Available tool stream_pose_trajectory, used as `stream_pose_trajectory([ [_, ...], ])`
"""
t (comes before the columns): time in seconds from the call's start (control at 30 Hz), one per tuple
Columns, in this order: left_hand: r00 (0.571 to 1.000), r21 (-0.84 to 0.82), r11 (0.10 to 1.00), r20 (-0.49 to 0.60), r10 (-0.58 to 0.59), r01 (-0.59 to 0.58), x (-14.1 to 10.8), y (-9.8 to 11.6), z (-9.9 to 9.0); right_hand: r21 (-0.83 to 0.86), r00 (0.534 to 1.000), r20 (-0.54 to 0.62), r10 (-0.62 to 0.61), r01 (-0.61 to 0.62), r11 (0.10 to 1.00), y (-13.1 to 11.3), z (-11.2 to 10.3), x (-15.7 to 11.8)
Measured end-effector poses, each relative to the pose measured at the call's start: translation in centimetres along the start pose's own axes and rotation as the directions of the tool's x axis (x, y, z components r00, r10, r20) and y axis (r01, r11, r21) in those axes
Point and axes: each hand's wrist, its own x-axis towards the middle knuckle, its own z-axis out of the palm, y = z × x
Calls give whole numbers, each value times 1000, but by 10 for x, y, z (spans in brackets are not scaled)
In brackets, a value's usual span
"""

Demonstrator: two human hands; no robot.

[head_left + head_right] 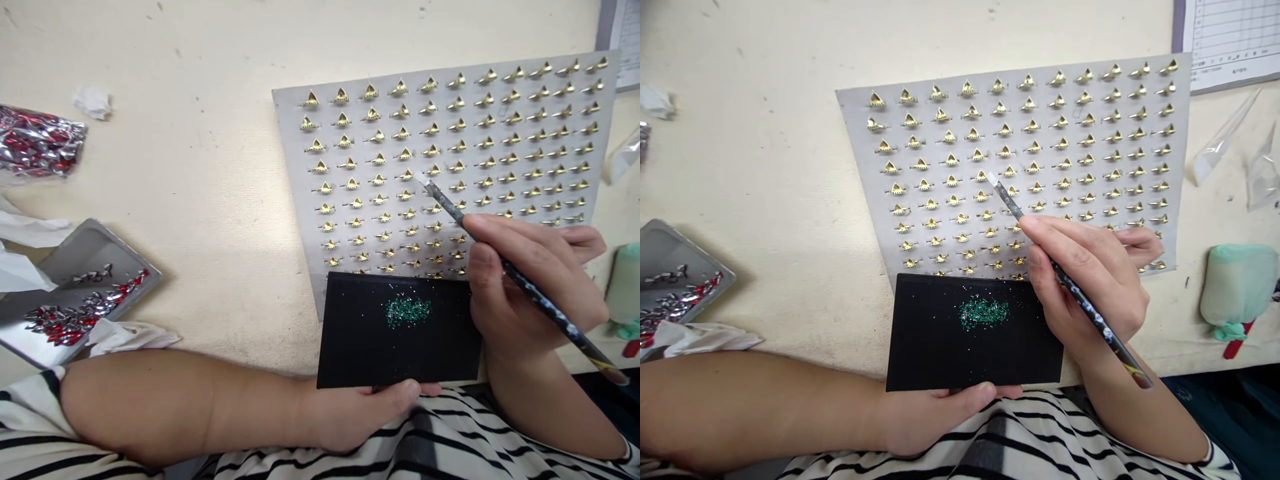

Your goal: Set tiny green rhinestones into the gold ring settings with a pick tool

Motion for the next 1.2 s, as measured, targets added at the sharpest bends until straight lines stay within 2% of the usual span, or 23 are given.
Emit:
stream_pose_trajectory([
  [0.23, 998, -49, 998, 43, -34, 36, 1, -2, 0, -14, 1000, 10, 10, -10, 1000, -1, -2, 0],
  [0.53, 1000, 19, 1000, -16, 20, -20, -1, 2, 0, -14, 997, 72, -24, 25, 1000, 3, -6, 0],
  [0.7, 1000, -20, 1000, -4, 11, -12, 0, -1, 2, -40, 992, 125, -22, 28, 999, 1, -8, 0],
  [0.87, 1000, -20, 1000, 10, -11, 11, 0, 1, 0, -90, 999, 18, 38, -37, 995, -5, -7, -3],
  [1.2, 1000, -31, 999, 18, -16, 16, 0, -2, 1, -74, 995, 51, 83, -79, 994, -5, -7, -4],
])
